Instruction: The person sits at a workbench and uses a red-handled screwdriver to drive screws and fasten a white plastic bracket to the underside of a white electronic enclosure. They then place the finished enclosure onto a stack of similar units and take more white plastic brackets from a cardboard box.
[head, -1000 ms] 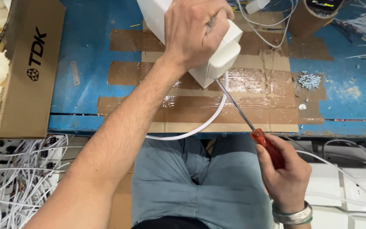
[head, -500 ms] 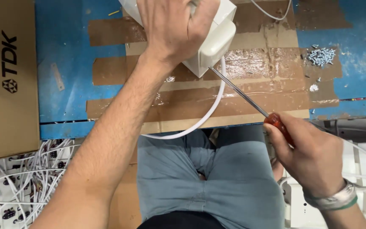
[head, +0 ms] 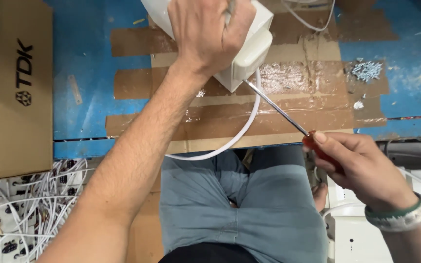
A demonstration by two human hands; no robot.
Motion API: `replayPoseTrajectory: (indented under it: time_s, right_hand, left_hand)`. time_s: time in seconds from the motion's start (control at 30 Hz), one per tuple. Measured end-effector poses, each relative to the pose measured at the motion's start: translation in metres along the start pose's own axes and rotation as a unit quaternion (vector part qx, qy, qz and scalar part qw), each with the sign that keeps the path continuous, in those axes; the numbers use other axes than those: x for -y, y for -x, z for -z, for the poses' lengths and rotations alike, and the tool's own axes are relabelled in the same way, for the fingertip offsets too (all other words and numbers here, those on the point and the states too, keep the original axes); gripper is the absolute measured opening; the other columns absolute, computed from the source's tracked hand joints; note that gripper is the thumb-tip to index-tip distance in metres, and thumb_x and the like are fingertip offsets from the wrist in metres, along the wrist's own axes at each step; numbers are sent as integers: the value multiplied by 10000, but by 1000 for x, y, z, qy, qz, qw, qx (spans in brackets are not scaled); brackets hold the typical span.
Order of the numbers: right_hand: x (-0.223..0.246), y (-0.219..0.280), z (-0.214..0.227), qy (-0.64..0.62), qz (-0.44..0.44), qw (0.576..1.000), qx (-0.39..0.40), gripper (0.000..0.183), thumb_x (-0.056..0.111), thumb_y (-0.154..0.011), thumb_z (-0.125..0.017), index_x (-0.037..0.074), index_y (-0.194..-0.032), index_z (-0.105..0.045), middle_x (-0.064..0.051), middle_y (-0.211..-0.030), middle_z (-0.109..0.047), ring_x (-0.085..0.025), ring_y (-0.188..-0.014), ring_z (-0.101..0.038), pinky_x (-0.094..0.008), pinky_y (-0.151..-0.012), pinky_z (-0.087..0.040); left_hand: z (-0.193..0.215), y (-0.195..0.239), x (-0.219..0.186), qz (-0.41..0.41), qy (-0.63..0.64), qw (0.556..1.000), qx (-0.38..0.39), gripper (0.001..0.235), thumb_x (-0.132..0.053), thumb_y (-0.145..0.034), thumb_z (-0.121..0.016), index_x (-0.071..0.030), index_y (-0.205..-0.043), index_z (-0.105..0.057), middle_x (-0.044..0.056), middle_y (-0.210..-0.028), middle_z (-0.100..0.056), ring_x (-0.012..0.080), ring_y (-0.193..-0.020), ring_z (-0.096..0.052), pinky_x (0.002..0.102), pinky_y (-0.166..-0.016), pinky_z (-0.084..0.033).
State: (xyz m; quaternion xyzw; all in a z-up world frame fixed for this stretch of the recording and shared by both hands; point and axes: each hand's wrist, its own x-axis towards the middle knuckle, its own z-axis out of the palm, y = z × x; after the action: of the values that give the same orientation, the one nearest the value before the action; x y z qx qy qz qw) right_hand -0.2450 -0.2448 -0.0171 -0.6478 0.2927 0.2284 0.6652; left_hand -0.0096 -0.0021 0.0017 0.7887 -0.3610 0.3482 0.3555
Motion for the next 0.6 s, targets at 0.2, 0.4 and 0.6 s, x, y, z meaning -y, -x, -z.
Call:
replayPoseTrajectory:
  time_s: [0.2,0.4,0.6]
  right_hand:
    - [13,16,-5,-35,6,997,69,464,426,-1010,-564,-6,-1002,-733,34,-593,-456,-56,-424,-251,-232,-369,-185]
    - [-21,18,22,232,250,930,-135,336,357,-985,-648,57,-1102,-745,9,-667,-570,-102,-546,-510,-295,-497,-394]
    - [-17,-30,-8,446,377,745,-321,348,308,-906,-766,133,-1203,-717,-163,-1024,-706,-329,-933,-690,-408,-809,-547]
  left_hand:
    - [29,-24,-25,-7,44,999,25,200,-207,-941,-568,-116,-875,-733,47,-862,-726,256,-865,-673,440,-904,-457]
    - [31,-26,-28,13,35,998,44,211,-203,-912,-558,-117,-823,-729,47,-849,-739,253,-892,-695,443,-950,-445]
    - [35,0,-43,48,7,999,10,186,-209,-948,-566,-112,-986,-720,67,-1049,-738,270,-1088,-662,468,-1046,-411]
